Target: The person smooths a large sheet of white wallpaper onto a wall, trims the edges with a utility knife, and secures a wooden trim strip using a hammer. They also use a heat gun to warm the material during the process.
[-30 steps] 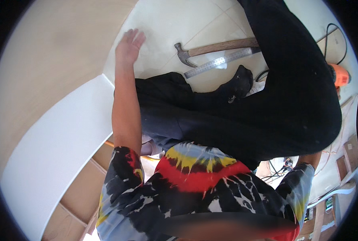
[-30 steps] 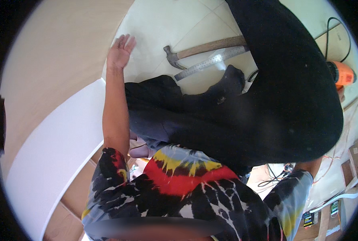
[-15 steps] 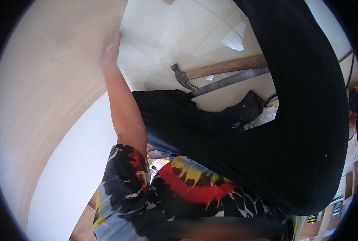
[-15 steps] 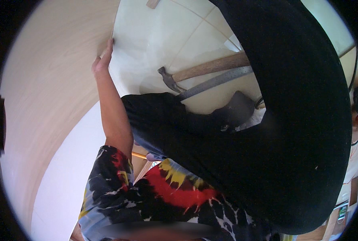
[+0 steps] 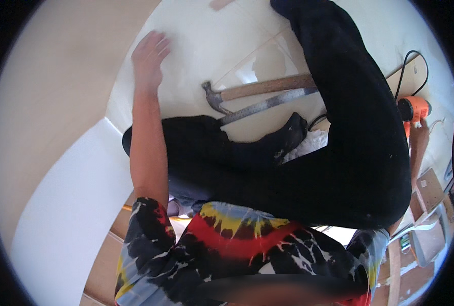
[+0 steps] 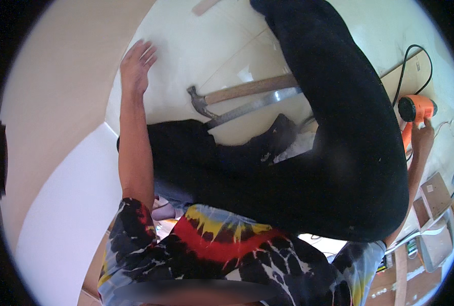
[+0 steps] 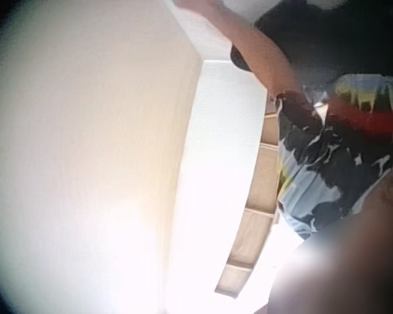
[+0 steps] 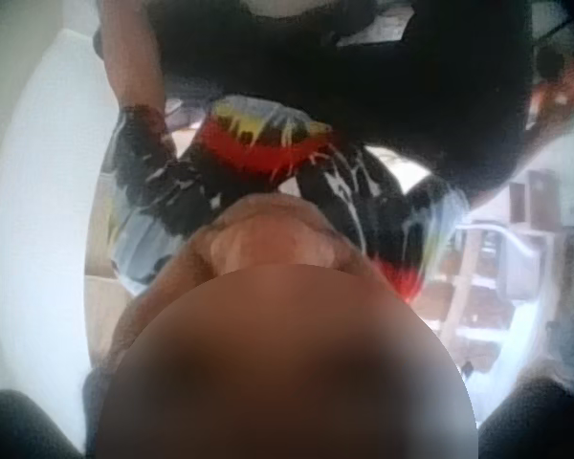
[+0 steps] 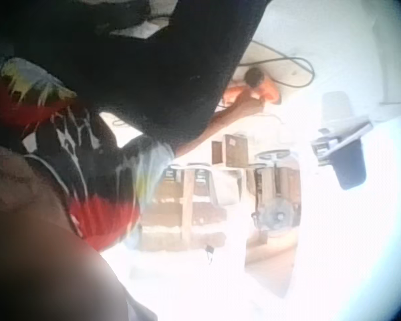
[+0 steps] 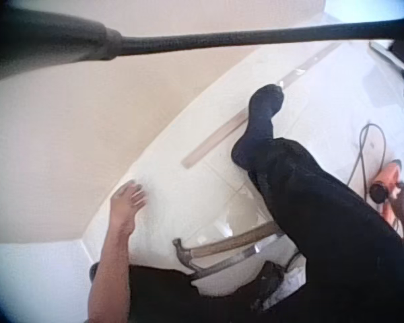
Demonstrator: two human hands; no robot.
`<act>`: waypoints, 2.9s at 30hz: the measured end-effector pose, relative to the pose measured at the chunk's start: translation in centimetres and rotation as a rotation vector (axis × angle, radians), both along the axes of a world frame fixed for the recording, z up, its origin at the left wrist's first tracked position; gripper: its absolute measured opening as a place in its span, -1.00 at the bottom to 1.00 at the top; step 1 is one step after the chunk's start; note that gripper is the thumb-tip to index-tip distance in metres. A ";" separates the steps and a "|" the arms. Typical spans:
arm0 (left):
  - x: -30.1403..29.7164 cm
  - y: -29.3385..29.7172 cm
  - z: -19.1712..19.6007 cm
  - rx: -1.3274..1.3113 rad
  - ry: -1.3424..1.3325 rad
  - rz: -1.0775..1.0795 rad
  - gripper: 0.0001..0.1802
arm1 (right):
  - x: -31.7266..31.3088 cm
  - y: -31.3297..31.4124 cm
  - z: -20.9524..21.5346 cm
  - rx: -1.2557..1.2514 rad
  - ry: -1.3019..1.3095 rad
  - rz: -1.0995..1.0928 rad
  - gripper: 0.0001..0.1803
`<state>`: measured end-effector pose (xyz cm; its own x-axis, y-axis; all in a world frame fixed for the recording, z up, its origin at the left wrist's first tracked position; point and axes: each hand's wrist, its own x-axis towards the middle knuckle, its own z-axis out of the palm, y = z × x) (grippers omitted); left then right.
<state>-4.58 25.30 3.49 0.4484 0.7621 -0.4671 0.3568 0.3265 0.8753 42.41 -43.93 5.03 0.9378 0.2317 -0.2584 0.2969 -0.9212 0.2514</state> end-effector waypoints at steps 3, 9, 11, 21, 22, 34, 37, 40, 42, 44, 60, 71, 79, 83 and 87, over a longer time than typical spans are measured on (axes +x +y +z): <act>2.3 -2.4 -0.8 0.255 0.158 -0.125 -0.47 | -1.6 12.3 9.2 0.450 0.067 0.133 -0.52; 8.4 -3.9 -4.3 1.111 0.276 -0.470 -0.62 | -12.0 32.6 16.2 0.522 0.406 0.769 -0.71; 11.1 -3.4 -6.7 1.161 0.334 -0.570 -0.54 | -18.9 38.2 15.6 0.443 0.618 1.063 -0.77; 11.0 -5.2 -7.5 1.162 0.386 -0.451 -0.83 | -31.6 37.5 -0.2 0.301 0.717 1.534 -0.66; 8.9 -4.4 -7.5 1.133 0.434 -0.497 -0.80 | -32.0 37.2 -0.7 0.322 0.654 1.598 -0.65; -16.9 5.3 -4.4 0.951 0.856 -0.477 -0.63 | -33.0 38.6 0.3 0.086 0.476 1.500 -0.57; -19.2 7.1 -3.5 0.821 0.948 -0.390 -0.60 | -33.3 39.2 -0.1 0.009 0.493 1.454 -0.54; -20.2 6.6 -4.7 0.985 0.925 -0.318 -0.60 | -33.1 39.6 -1.3 0.038 0.474 1.486 -0.56; -19.8 5.5 -4.8 1.135 0.870 -0.453 -0.62 | -32.9 40.4 -0.5 -0.096 0.613 1.425 -0.57; -18.6 5.0 -4.8 1.215 0.777 -0.522 -0.65 | -32.0 42.2 0.4 -0.046 0.712 1.381 -0.60; -18.4 6.4 -4.3 1.158 0.809 -0.235 -0.69 | -17.3 61.7 -5.4 0.602 0.014 1.075 -0.77; -18.2 9.2 -5.0 1.454 0.701 -0.162 -0.82 | -15.4 68.1 -6.8 0.995 0.048 1.022 -0.74; -17.7 9.5 -5.2 1.529 0.765 -0.139 -0.85 | -17.4 68.7 -6.6 1.058 0.082 0.763 -0.68; -16.9 9.6 -4.7 1.576 0.820 -0.122 -0.85 | -17.1 68.4 -5.9 1.010 0.004 0.804 -0.60; -16.4 10.0 -4.9 1.469 0.743 -0.072 -0.85 | -17.9 68.8 -4.0 0.768 0.002 0.676 -0.51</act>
